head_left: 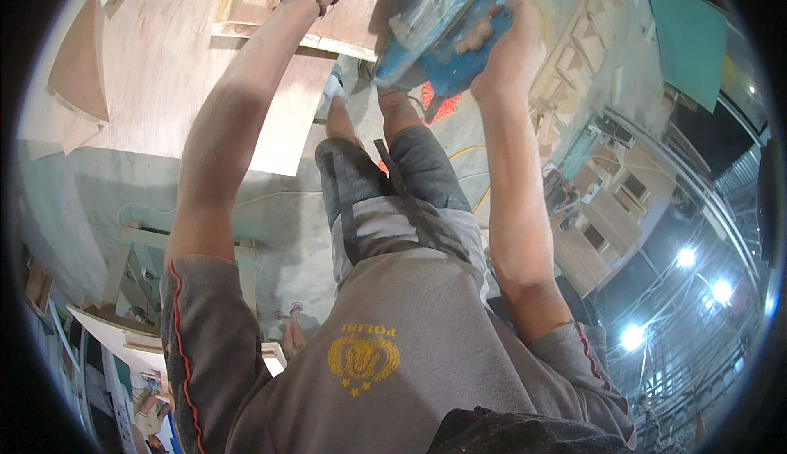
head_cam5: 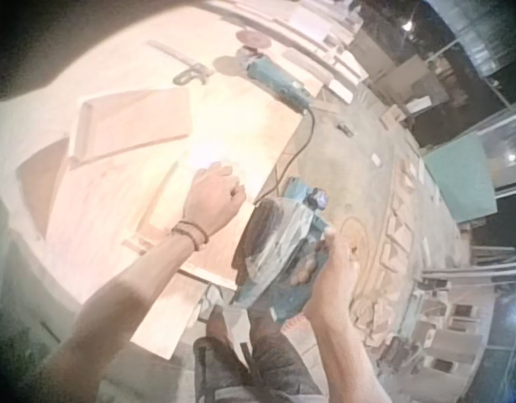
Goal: The person applies glue to the edges of small wooden pieces and assembles them into a rectangular frame on a workbench. They then use a nail gun to fasten the pieces together, securing the joints of the wooden frame.
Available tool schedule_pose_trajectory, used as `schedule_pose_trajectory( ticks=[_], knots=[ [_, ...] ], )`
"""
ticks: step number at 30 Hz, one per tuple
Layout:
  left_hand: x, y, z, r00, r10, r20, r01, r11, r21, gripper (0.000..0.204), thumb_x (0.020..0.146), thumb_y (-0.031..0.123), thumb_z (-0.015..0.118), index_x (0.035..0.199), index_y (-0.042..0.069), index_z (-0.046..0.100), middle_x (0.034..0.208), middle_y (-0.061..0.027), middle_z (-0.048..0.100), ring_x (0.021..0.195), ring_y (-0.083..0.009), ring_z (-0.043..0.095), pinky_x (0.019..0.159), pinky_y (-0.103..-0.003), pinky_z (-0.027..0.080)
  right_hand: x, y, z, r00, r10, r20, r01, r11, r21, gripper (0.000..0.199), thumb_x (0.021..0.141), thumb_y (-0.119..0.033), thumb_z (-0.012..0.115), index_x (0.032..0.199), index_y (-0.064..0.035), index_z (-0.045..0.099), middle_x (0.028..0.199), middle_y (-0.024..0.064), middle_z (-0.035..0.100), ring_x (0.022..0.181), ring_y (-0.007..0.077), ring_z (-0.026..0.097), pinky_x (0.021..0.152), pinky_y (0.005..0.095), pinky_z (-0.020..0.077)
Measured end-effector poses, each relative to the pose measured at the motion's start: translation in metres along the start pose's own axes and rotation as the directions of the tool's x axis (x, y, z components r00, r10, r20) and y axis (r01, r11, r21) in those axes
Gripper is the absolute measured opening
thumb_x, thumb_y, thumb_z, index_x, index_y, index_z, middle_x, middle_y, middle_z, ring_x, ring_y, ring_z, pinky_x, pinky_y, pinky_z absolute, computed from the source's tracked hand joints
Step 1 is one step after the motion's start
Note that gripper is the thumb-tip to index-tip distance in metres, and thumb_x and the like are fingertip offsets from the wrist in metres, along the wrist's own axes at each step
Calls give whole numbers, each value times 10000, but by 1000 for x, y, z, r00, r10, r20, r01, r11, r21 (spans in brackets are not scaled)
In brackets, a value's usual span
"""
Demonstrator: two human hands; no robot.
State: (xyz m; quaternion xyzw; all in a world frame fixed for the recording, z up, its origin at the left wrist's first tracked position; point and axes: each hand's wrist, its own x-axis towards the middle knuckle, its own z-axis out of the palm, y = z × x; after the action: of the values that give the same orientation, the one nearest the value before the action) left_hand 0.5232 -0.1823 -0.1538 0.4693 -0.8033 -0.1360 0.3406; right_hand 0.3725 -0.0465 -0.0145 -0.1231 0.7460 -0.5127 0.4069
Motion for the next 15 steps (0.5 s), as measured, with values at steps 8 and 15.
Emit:
schedule_pose_trajectory(
  ticks=[8, 15],
  knots=[
    [-1, 7, 1, 999, -34, 27, 30, 991, 134, 246, 877, 251, 619, 768, 46, 698, 916, -143, 661, 976, -336, 601, 847, -489, 473, 46, -29, -40, 998, 5, 69, -20, 976, 217, 314, 956, -344, 527, 907, -36, 562, 653, 9, 398, 581, 153, 371, 574, 341, 361],
    [0, 10, -2, 996, -79, 34, 74, 989, 130, 239, 889, 249, 637, 783, 45, 705, 926, -153, 663, 976, -345, 605, 871, -497, 478, -19, 5, -101, 986, 164, 25, -165, 964, 208, 324, 945, -386, 598, 956, -63, 570, 636, 32, 467, 531, 170, 442, 529, 344, 403]
  ],
)
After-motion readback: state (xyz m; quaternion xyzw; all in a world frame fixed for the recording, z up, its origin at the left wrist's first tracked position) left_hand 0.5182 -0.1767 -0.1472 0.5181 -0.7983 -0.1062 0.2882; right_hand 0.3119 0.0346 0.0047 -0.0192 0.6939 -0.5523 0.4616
